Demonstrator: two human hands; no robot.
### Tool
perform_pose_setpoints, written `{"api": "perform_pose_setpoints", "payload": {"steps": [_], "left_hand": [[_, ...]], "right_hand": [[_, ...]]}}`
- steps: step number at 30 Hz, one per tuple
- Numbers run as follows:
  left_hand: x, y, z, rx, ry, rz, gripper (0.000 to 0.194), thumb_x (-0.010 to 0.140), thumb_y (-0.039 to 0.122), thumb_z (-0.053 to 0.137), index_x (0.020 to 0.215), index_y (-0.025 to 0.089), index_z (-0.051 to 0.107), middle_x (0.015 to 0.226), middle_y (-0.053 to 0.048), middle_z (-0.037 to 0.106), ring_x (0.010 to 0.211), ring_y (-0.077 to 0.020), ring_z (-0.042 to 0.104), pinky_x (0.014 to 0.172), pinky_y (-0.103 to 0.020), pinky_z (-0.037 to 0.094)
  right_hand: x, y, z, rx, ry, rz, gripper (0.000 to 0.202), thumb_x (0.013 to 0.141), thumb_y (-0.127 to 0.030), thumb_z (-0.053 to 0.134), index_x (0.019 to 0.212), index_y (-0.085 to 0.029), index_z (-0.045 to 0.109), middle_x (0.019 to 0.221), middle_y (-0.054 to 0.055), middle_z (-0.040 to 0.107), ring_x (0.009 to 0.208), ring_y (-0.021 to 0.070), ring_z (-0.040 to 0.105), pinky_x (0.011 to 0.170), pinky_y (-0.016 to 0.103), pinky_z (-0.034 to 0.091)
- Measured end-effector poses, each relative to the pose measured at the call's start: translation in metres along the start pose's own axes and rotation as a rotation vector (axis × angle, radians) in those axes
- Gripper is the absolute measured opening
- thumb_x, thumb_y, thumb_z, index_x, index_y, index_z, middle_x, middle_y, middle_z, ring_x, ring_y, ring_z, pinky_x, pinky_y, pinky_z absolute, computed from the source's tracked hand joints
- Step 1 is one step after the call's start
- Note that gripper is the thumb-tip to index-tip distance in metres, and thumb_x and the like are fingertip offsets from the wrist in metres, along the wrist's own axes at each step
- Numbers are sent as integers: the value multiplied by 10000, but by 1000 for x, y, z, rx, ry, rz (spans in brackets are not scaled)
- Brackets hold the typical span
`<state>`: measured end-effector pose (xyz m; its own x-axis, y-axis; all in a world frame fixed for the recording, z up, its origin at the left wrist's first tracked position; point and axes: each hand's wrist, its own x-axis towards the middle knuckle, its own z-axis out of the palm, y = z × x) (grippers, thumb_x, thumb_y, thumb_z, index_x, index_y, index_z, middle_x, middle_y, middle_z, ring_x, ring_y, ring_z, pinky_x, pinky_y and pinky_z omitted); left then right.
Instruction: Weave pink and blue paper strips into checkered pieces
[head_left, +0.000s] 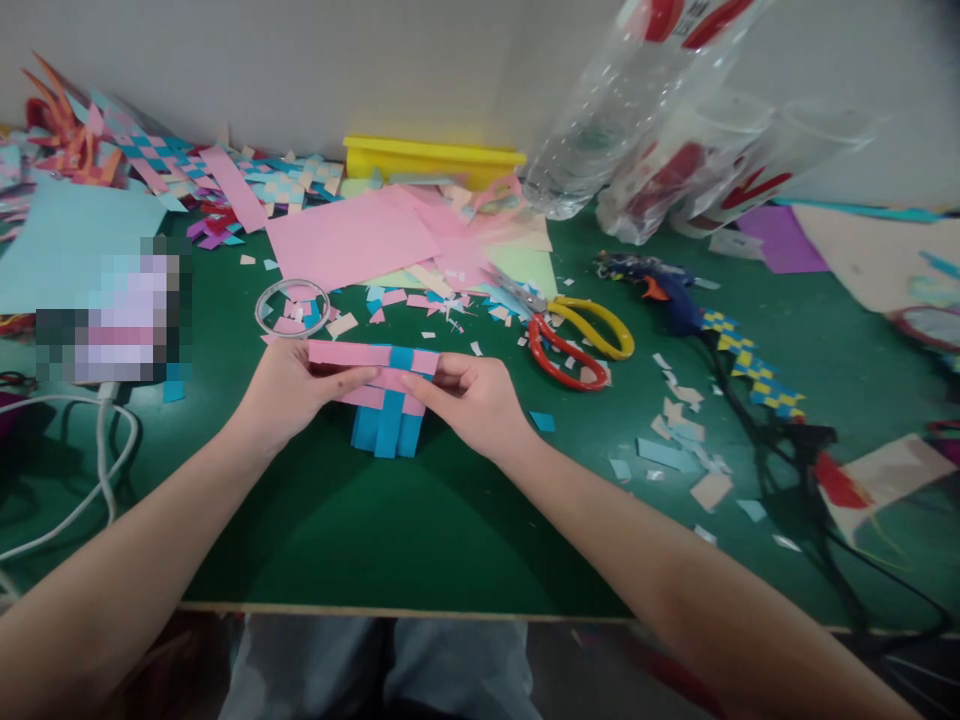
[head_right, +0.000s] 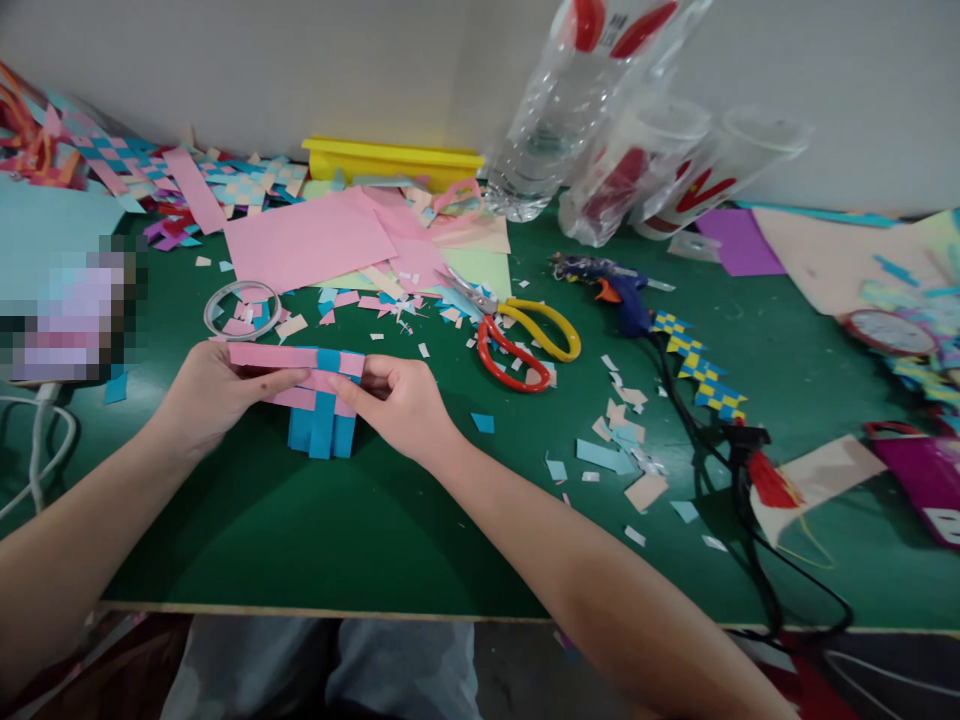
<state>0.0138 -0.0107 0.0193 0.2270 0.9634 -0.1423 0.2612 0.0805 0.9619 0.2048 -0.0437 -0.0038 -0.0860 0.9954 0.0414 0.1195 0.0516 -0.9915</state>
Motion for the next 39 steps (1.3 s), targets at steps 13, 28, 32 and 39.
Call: {"api": "perform_pose_setpoints", "payload": {"steps": [13, 28, 32, 39], "left_hand": [[4, -5, 0, -69, 27, 50, 296, 687, 375, 760, 887, 161, 723, 866, -53, 741, 830, -204, 686, 776, -321, 562], [4, -4, -2, -2, 9, 20, 283, 683, 401, 760, 842, 169, 730, 832, -53, 743, 761, -179, 685, 728, -289, 551], [4, -5, -2, 40, 6, 12, 270, 682, 398, 761, 812, 164, 722, 792, -45, 736, 700, -158, 673, 653, -252, 537], [2, -4, 1, 75, -82, 24, 282, 705, 406, 743, 842, 160, 724, 817, -49, 745, 715, -164, 680, 643, -245, 527]], "right_hand": [[3, 4, -8, -89, 124, -168, 329, 773, -324, 671, 1089, -236, 641, 968, 13, 731, 875, 161, 692, 764, 299, 577], [3, 3, -5, -127, 160, -210, 174, 765, -271, 676, 928, -212, 666, 864, -2, 723, 773, 131, 686, 703, 266, 571], [3, 2, -4, -147, 150, -234, 91, 807, -292, 626, 819, -204, 647, 821, -1, 701, 750, 116, 661, 712, 258, 553], [-2, 3, -3, -210, 88, -270, 266, 822, -296, 628, 1080, -230, 631, 965, 8, 718, 872, 137, 673, 743, 258, 545]]}}
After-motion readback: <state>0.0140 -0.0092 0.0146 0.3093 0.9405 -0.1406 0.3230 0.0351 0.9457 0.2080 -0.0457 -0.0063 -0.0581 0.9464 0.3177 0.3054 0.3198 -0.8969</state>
